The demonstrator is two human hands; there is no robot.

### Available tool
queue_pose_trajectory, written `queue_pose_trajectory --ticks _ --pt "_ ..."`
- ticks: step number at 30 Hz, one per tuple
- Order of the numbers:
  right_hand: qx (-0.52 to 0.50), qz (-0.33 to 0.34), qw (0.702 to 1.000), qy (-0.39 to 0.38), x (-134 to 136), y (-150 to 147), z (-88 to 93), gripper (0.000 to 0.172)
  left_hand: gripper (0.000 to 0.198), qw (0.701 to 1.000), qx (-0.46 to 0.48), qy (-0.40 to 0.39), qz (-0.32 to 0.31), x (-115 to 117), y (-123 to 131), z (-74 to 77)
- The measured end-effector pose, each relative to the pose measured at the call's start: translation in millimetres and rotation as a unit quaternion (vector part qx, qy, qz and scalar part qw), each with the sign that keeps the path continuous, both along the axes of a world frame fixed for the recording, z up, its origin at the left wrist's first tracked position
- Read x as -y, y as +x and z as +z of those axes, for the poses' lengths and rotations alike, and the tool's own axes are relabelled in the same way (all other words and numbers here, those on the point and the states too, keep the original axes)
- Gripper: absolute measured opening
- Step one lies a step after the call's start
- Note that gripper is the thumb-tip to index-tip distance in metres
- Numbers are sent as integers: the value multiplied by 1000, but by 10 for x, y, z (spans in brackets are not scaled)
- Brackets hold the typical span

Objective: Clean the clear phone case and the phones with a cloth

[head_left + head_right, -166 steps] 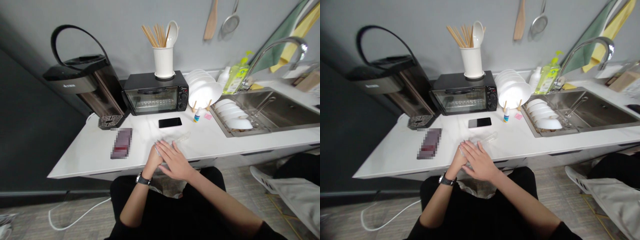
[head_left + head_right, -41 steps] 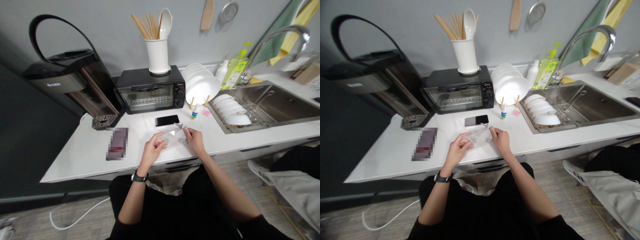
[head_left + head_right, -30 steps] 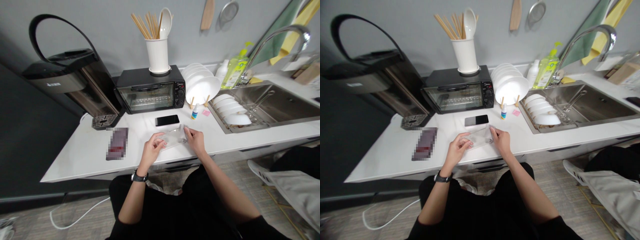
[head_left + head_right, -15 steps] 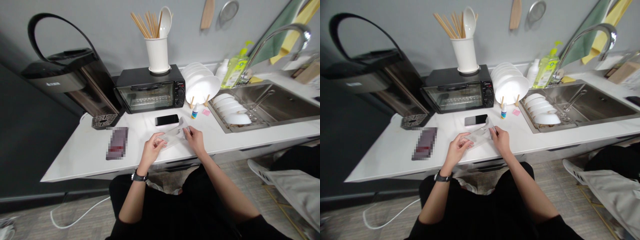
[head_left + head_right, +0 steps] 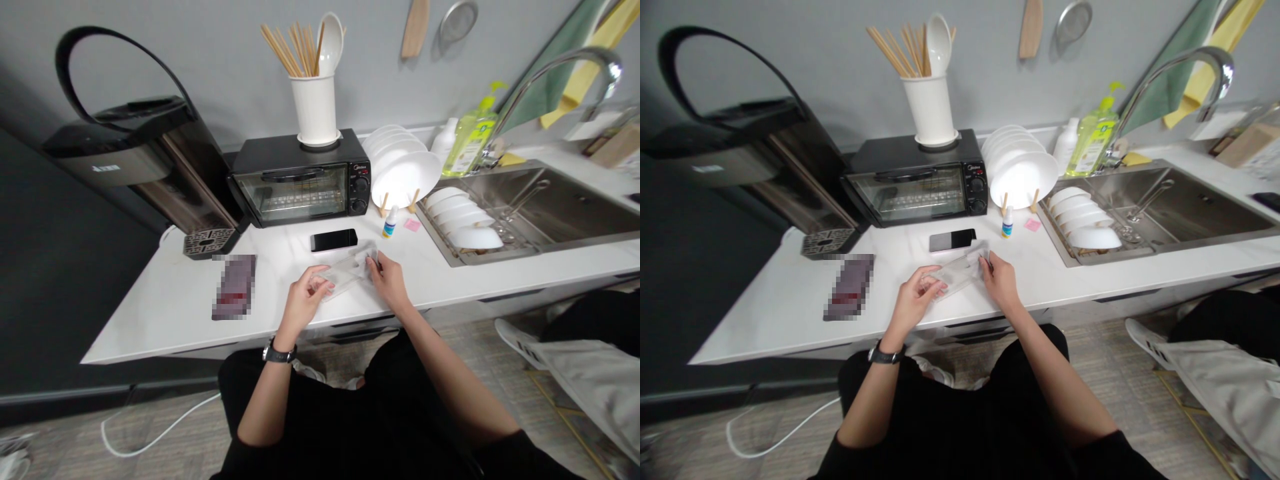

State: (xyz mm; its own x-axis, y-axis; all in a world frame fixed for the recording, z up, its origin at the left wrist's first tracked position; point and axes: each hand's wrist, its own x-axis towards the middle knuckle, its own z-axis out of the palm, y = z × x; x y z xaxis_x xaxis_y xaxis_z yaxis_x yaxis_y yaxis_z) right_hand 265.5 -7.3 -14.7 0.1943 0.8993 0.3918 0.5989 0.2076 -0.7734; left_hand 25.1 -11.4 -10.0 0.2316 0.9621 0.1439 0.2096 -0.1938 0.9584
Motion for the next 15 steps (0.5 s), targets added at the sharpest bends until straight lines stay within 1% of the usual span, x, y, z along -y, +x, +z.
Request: queue_pose_trajectory --ticks 2,6,10,15 --pt "-3 -1 1000 -2 0 2 2 45 38 1000 -3 1 2 -1 -1 -2" --pt "-1 -7 1000 -9 3 3 -2 50 38 1000 -3 -8 -6 -1 -1 2" --pt "2 -2 1000 1 -6 2 -9 43 39 1000 -2 -9 0 0 3 11" --pt "-3 -4 1000 -4 -10 9 -12 51 38 1000 2 -15 -8 1 -6 1"
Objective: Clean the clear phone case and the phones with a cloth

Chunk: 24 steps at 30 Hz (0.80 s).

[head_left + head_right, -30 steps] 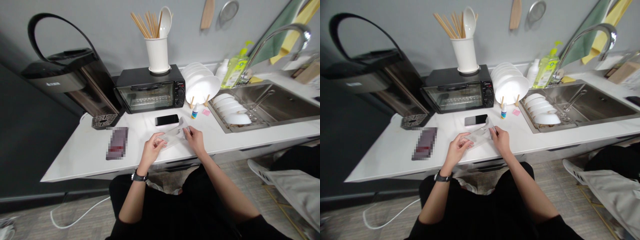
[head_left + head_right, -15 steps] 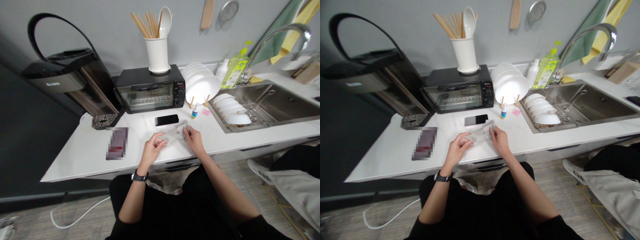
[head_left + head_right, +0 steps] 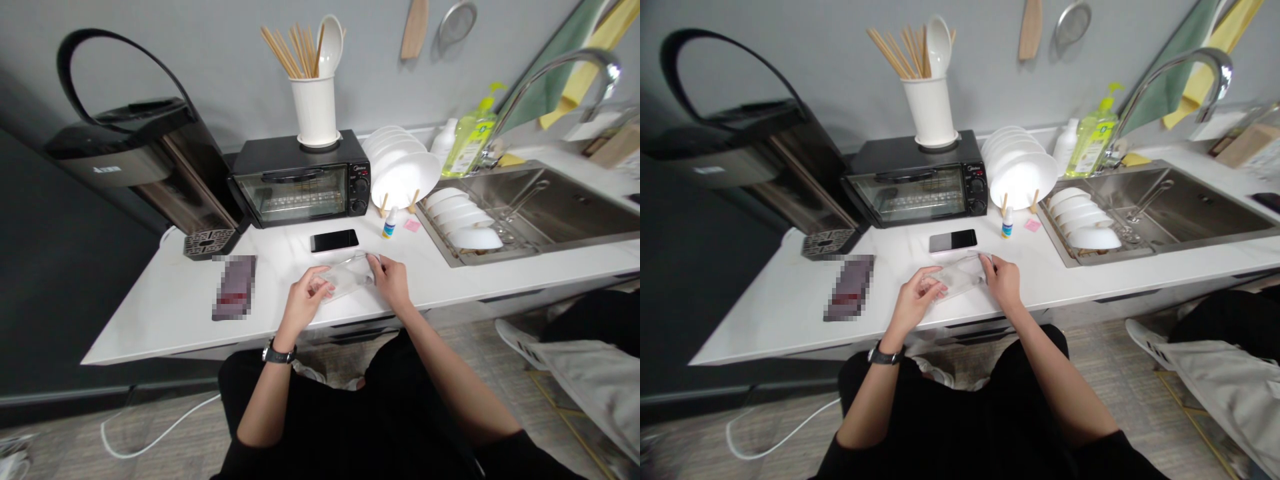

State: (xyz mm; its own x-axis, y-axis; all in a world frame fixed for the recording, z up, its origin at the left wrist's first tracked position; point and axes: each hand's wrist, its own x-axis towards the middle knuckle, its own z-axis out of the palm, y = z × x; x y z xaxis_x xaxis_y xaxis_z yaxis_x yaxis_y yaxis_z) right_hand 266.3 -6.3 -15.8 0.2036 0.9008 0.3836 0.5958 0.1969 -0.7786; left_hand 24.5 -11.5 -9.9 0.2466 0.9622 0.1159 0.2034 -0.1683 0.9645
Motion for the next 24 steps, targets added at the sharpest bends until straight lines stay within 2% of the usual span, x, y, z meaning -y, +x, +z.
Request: queue_pose_trajectory --ticks 5,11,16,21,24 --pt "-5 24 1000 0 -14 4 3 46 38 1000 -2 15 10 -1 -3 -16" --pt "-13 7 1000 -14 -6 2 -18 61 40 1000 2 1 -2 0 2 -10" --pt "-12 21 1000 -5 -20 2 -8 49 38 1000 -6 15 10 -7 5 0" --pt "-16 13 1000 -8 -6 10 8 54 38 1000 0 1 -3 -3 2 -4" --pt "-16 26 1000 -9 -9 7 4 51 38 1000 1 3 3 1 8 3"
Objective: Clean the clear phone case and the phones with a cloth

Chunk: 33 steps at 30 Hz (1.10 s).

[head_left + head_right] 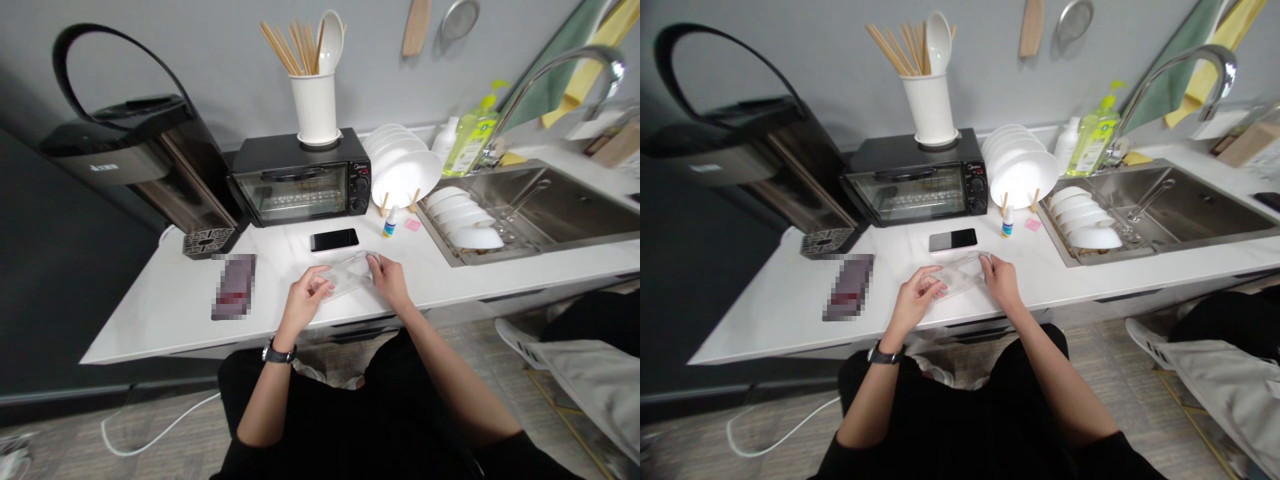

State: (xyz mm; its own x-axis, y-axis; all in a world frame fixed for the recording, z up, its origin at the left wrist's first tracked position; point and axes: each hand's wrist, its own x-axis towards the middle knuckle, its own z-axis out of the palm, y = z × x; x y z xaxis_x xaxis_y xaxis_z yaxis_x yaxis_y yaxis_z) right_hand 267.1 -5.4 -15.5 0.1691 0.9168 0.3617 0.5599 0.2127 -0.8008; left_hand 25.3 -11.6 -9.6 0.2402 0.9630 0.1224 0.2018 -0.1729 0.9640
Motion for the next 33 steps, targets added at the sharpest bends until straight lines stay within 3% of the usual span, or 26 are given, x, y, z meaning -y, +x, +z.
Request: queue_pose_trajectory --ticks 18,23,28,33 --pt "-8 5 1000 -9 0 -14 4 56 39 1000 0 1 0 -1 7 -1" --pt "-5 9 1000 4 13 -10 12 47 39 1000 -10 8 12 -2 8 11" --pt "11 -18 1000 3 31 -22 1 54 39 1000 -13 7 11 -4 8 3" --pt "45 -17 999 12 13 -36 -16 45 38 1000 -15 18 20 -6 -3 -13"
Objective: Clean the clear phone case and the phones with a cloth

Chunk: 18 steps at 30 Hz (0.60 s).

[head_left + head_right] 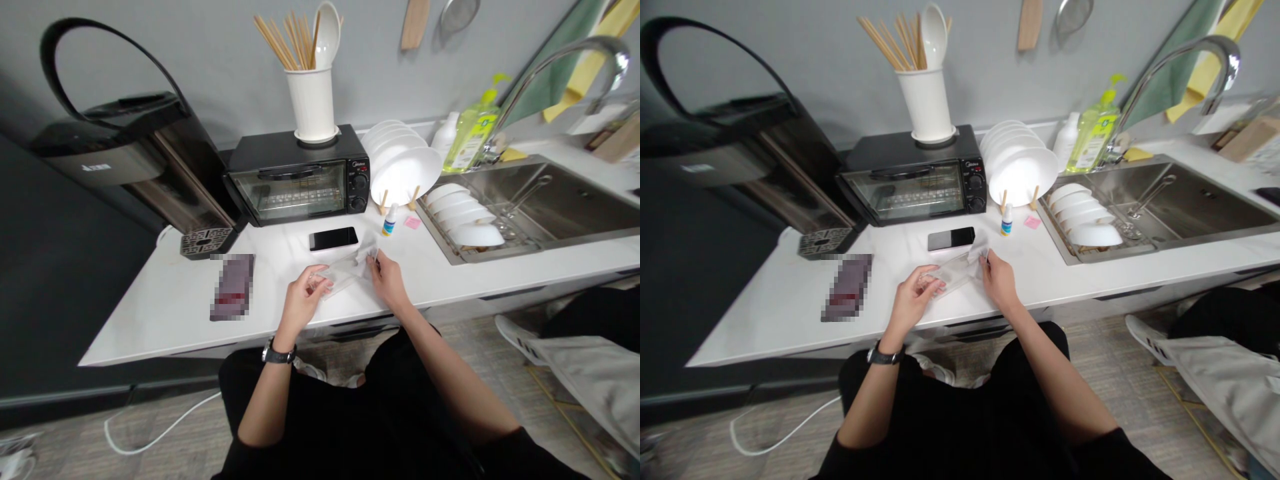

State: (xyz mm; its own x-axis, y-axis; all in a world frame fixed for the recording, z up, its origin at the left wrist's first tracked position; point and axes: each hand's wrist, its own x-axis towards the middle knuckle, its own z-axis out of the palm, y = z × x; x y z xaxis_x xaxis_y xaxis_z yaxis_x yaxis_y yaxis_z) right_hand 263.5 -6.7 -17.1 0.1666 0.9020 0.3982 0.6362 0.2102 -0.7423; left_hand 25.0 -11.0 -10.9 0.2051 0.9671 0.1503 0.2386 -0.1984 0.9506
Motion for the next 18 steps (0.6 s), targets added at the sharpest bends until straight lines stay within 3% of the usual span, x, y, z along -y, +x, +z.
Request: queue_pose_trajectory --ticks 4,9,18 --pt "15 -14 1000 -7 -20 7 -17 51 36 1000 0 -2 -9 0 -4 6" --pt "22 -6 1000 -2 -27 -1 -8 40 36 1000 3 -1 -5 5 7 19" --pt "38 -17 999 -11 5 15 13 46 37 999 29 -4 -34 40 -14 55"
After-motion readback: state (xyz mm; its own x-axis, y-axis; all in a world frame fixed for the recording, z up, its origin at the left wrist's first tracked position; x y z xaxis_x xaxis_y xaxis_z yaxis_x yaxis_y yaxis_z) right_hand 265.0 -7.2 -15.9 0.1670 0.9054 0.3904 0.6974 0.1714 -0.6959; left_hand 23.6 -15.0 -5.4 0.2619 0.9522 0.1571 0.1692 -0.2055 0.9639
